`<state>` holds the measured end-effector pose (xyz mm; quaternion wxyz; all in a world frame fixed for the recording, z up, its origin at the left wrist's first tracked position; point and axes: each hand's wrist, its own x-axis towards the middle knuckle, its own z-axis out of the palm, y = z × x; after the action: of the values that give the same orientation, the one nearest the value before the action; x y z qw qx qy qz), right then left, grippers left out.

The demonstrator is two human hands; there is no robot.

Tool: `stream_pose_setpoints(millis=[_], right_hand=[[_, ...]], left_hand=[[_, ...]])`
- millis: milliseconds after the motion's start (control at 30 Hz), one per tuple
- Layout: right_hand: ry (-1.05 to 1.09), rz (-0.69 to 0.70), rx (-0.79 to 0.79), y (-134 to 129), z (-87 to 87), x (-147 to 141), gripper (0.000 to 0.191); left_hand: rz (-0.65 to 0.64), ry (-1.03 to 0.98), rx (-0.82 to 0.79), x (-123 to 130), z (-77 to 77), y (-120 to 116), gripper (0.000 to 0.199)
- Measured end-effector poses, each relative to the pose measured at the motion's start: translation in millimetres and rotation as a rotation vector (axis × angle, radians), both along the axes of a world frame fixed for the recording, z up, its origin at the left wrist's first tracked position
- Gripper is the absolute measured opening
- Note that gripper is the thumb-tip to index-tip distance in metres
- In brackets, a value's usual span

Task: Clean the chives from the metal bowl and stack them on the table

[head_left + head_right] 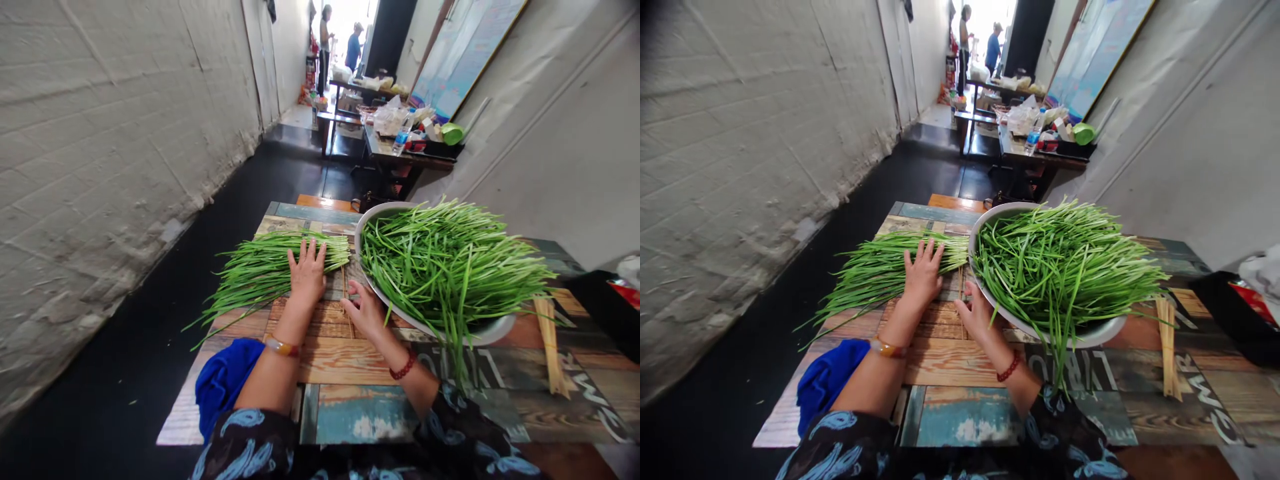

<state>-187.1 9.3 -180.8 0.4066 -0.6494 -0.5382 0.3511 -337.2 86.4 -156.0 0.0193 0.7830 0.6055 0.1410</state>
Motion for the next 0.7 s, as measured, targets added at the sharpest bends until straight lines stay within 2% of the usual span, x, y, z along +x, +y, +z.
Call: stream_pose_setpoints(millis=[133, 233, 300, 433, 567, 633, 700], right_hand=[[-0.277, 0.069, 0.067, 10.2, 11.7, -6.8, 0.038], [-0.388, 0.070, 0.056, 20.0, 18.2, -14.7, 0.029], [-0.432, 0.053, 0.036, 27.4, 19.8, -19.6, 0.030], [-0.456, 0.032, 0.013, 46.6, 19.5, -27.2, 0.028], [-0.427, 0.059, 0.010, 58.4, 17.2, -29.7, 0.028], [-0.397, 0.070, 0.000, 52.3, 14.8, -28.3, 0.029], [-0.367, 0.087, 0.029, 34.7, 12.6, -24.7, 0.046]], left_hand=[[0.001, 0.027, 0.012, -0.4, -1.7, 1.7, 0.071], [-0.024, 0.040, 0.046, -2.1, -2.3, 5.4, 0.068], [-0.044, 0.025, 0.087, -3.7, -2.9, 9.2, 0.066], [-0.068, -0.042, 0.161, -6.4, -6.9, 19.0, 0.060], [-0.099, -0.075, 0.146, -8.3, -12.5, 26.3, 0.060], [-0.123, -0.072, 0.141, -9.1, -14.3, 28.2, 0.060], [-0.141, -0.061, 0.153, -9.9, -15.1, 29.6, 0.059]])
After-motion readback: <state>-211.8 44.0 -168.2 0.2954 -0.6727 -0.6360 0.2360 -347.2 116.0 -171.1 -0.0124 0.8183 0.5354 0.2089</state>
